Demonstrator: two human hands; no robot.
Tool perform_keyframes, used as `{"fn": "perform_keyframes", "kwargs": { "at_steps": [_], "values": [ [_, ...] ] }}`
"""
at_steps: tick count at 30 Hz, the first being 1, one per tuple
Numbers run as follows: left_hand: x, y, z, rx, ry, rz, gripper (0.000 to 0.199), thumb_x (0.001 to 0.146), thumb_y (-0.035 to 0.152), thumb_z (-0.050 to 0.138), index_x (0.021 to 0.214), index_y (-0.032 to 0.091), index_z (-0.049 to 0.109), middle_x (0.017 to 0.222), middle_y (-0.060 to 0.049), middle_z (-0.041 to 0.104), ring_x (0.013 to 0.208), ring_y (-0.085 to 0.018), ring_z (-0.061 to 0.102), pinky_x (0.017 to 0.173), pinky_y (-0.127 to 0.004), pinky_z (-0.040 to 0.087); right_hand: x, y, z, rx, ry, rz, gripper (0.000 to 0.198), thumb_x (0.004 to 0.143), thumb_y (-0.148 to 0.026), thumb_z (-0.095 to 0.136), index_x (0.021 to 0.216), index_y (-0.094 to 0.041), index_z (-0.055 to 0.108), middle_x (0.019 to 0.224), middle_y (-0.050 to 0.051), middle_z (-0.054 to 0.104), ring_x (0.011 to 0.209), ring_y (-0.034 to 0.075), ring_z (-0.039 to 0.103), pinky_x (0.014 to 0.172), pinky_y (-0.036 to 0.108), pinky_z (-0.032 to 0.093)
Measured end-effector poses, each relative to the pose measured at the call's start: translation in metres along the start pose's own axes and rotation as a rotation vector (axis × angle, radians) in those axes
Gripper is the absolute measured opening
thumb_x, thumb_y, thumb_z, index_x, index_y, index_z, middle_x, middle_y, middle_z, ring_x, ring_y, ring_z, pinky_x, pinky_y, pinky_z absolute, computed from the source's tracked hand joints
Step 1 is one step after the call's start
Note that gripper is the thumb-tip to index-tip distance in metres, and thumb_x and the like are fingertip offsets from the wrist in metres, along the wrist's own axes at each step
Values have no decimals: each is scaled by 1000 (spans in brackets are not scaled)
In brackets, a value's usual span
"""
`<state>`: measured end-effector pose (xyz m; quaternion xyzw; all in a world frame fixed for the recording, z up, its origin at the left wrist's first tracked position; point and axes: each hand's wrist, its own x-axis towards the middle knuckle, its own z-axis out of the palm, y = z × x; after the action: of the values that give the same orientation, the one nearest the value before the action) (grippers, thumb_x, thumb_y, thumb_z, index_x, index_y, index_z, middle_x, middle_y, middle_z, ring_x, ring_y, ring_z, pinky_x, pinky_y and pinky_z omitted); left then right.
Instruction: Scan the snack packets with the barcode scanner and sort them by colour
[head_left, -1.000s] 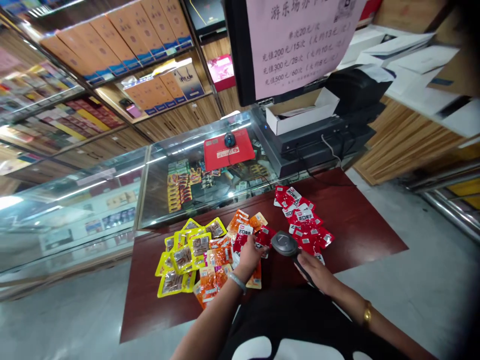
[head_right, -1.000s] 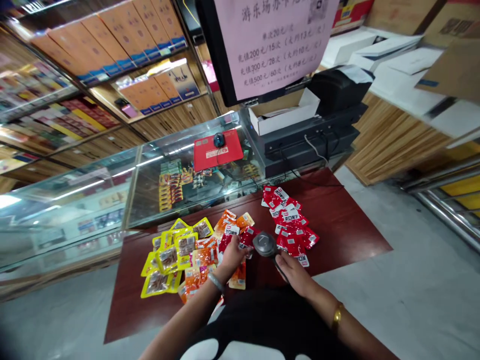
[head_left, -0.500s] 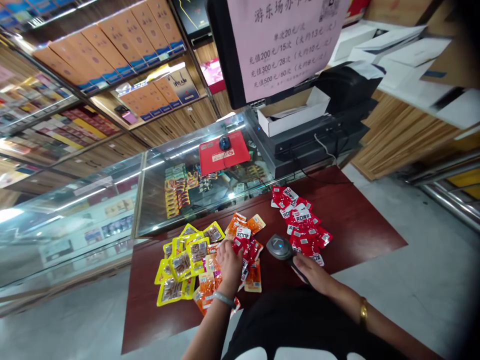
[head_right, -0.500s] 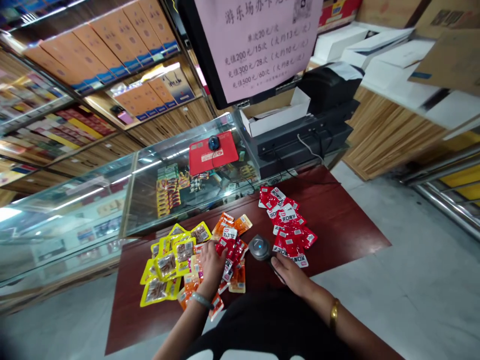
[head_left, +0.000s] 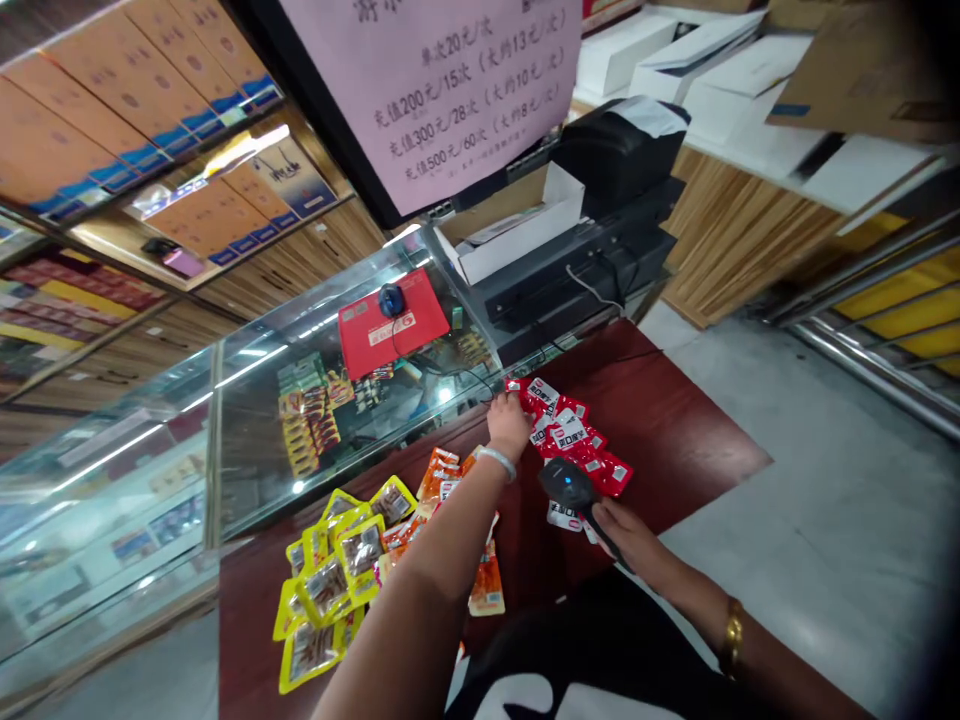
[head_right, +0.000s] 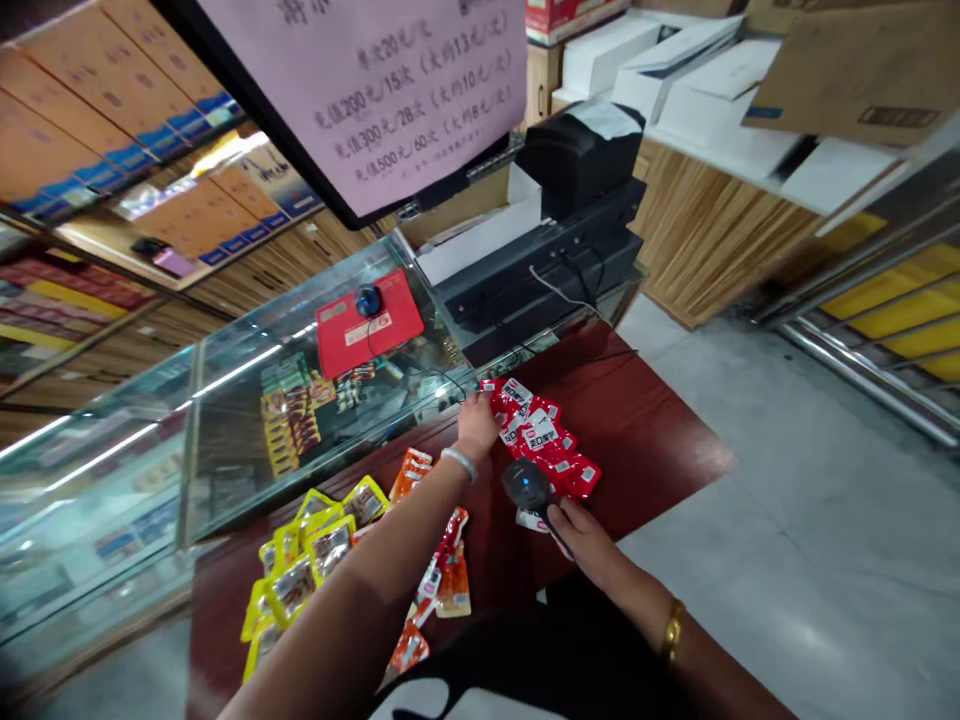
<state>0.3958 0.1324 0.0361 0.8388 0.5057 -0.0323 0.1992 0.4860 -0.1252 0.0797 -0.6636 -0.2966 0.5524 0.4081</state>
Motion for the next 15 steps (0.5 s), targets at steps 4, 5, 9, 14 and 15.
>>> {"fn": "perform_keyframes", "kwargs": {
  "at_steps": [4,5,9,14,15],
  "values": [
    [21,6,9,54,-45,-68,62,77,34,78,130,13,55,131,-20,60,121,-31,57,100,-37,42,-4,1,-10,8,4,39,60,94,-73,43,102,-20,71,91,8,74,90,30,68,86,42,53],
    [21,5,12,44,-43,-76,65,75,34,80,131,14,54,131,-20,60,121,-31,57,100,-36,42,-4,1,-11,9,2,63,61,93,-73,43,101,-20,70,85,6,73,81,28,67,79,40,54],
    [8,-3,23,-64,-93,-127,58,75,32,81,125,14,56,117,-17,69,110,-27,65,92,-32,45,-3,7,-8,4,32,78,64,90,-78,42,94,-20,69,82,6,72,79,27,67,78,40,54],
    [-22,-23,34,-417,-189,-163,17,92,31,59,93,18,69,93,-10,75,86,-20,68,78,-28,47,3,13,0,5,-18,-19,71,87,-83,42,101,-20,72,104,12,76,105,34,67,99,46,49],
    [-30,-29,36,-536,-180,-175,19,94,31,55,90,19,70,90,-8,75,82,-18,67,76,-27,47,4,13,1,-7,-29,-21,71,87,-83,41,100,-20,73,103,12,76,104,34,67,98,47,50]
  ]
}}
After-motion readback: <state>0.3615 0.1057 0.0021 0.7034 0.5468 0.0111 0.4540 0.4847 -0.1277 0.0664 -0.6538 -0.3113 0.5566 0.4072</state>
